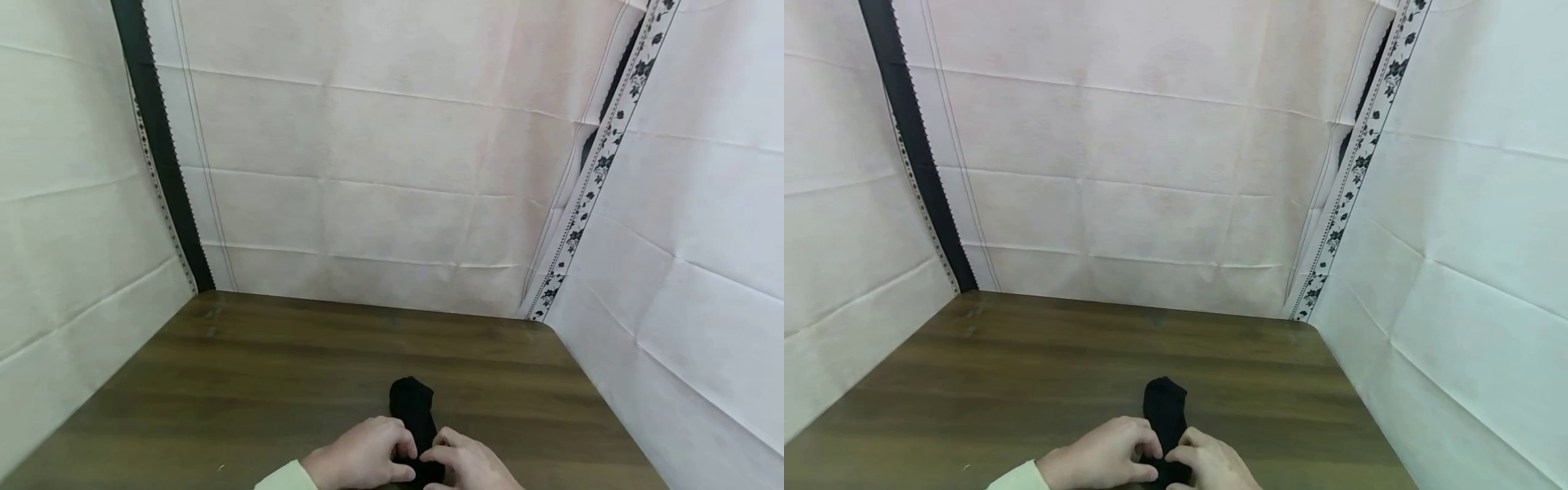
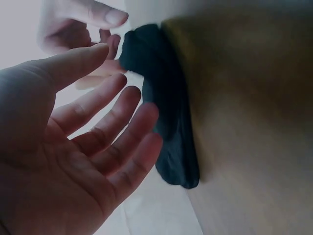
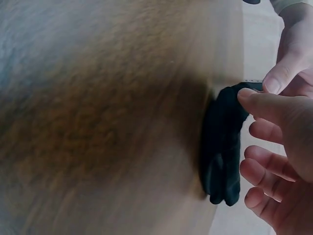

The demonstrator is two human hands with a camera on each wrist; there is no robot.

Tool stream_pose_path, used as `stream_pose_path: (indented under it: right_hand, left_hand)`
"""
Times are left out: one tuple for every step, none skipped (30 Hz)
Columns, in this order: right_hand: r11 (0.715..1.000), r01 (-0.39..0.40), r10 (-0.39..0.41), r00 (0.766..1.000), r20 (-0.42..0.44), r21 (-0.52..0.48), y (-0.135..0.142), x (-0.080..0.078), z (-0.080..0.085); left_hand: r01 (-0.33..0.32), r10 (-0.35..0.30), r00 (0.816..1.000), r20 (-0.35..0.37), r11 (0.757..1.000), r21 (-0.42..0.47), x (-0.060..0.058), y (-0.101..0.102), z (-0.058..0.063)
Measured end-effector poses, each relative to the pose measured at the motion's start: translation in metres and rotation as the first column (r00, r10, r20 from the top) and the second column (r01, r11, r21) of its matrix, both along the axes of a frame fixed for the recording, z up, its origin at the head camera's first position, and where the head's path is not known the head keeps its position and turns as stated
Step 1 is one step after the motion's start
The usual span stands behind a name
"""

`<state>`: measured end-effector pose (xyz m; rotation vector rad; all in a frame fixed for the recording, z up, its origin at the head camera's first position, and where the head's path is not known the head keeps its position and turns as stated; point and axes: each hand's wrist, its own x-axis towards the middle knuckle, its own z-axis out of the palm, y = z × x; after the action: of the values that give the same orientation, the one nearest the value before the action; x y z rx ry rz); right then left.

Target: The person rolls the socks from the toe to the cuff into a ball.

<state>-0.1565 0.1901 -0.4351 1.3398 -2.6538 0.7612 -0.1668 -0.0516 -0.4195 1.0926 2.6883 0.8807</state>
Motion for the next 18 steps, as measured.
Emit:
stream_pose_path:
  right_hand:
    - [1.000,-0.009,0.009,1.000,-0.005,0.001,0.001,-0.001,-0.002]
    - [1.000,-0.017,0.017,1.000,-0.007,0.001,0.001,-0.002,-0.003]
    - [1.000,-0.019,0.019,1.000,-0.007,0.005,0.001,-0.002,-0.004]
    - [1.000,-0.021,0.021,1.000,-0.002,0.008,0.000,-0.003,-0.005]
    - [1.000,-0.021,0.021,1.000,-0.005,0.011,0.000,-0.004,-0.006]
    - [1.000,-0.020,0.020,1.000,-0.008,0.016,-0.001,-0.004,-0.007]
    - [1.000,-0.019,0.019,1.000,-0.015,0.022,-0.002,-0.005,-0.008]
    - [0.999,-0.019,0.020,0.999,-0.026,0.027,-0.003,-0.006,-0.009]
    - [0.999,-0.020,0.021,0.999,-0.040,0.034,-0.003,-0.006,-0.009]
    - [0.999,-0.020,0.022,0.998,-0.057,0.040,-0.004,-0.007,-0.009]
    - [0.999,-0.020,0.023,0.997,-0.069,0.045,-0.005,-0.007,-0.010]
    - [0.999,-0.021,0.024,0.997,-0.073,0.049,-0.005,-0.008,-0.011]
    - [0.999,-0.019,0.022,0.997,-0.072,0.051,-0.005,-0.008,-0.011]
    - [0.999,-0.016,0.020,0.997,-0.069,0.052,-0.005,-0.008,-0.012]
    - [0.999,-0.012,0.015,0.998,-0.066,0.053,-0.005,-0.008,-0.013]
    - [0.999,-0.008,0.011,0.998,-0.059,0.052,-0.004,-0.007,-0.014]
    - [0.999,-0.005,0.007,0.999,-0.051,0.050,-0.004,-0.007,-0.015]
    - [0.999,-0.003,0.006,0.999,-0.052,0.048,-0.004,-0.007,-0.017]
  left_hand:
    - [0.001,-0.002,1.000,-0.010,1.000,-0.016,0.001,0.002,-0.001]
    - [0.007,-0.007,1.000,-0.021,1.000,-0.030,0.001,0.003,-0.002]
    - [0.010,-0.012,0.999,-0.032,0.999,-0.042,0.001,0.004,-0.003]
    - [0.013,-0.016,0.999,-0.046,0.998,-0.055,0.002,0.005,-0.005]
    - [0.017,-0.021,0.998,-0.062,0.998,-0.065,0.002,0.006,-0.006]
    - [0.019,-0.025,0.997,-0.077,0.997,-0.075,0.002,0.006,-0.007]
    - [0.021,-0.028,0.996,-0.082,0.997,-0.079,0.002,0.007,-0.008]
    - [0.022,-0.029,0.996,-0.088,0.996,-0.083,0.002,0.007,-0.008]
    - [0.022,-0.029,0.996,-0.087,0.996,-0.085,0.002,0.008,-0.009]
    - [0.024,-0.031,0.996,-0.083,0.996,-0.085,0.002,0.008,-0.010]
    - [0.024,-0.030,0.997,-0.075,0.996,-0.086,0.002,0.009,-0.010]
    - [0.026,-0.030,0.998,-0.057,0.996,-0.085,0.002,0.010,-0.011]
    - [0.025,-0.030,0.998,-0.047,0.996,-0.086,0.001,0.011,-0.011]
    - [0.028,-0.032,0.998,-0.045,0.996,-0.089,0.001,0.012,-0.012]
    - [0.027,-0.031,0.999,-0.038,0.995,-0.093,0.001,0.013,-0.013]
    - [0.024,-0.028,0.999,-0.034,0.995,-0.098,0.001,0.014,-0.014]
    - [0.019,-0.023,0.999,-0.034,0.994,-0.105,0.001,0.015,-0.015]
    - [0.014,-0.018,0.999,-0.036,0.994,-0.112,0.001,0.016,-0.016]
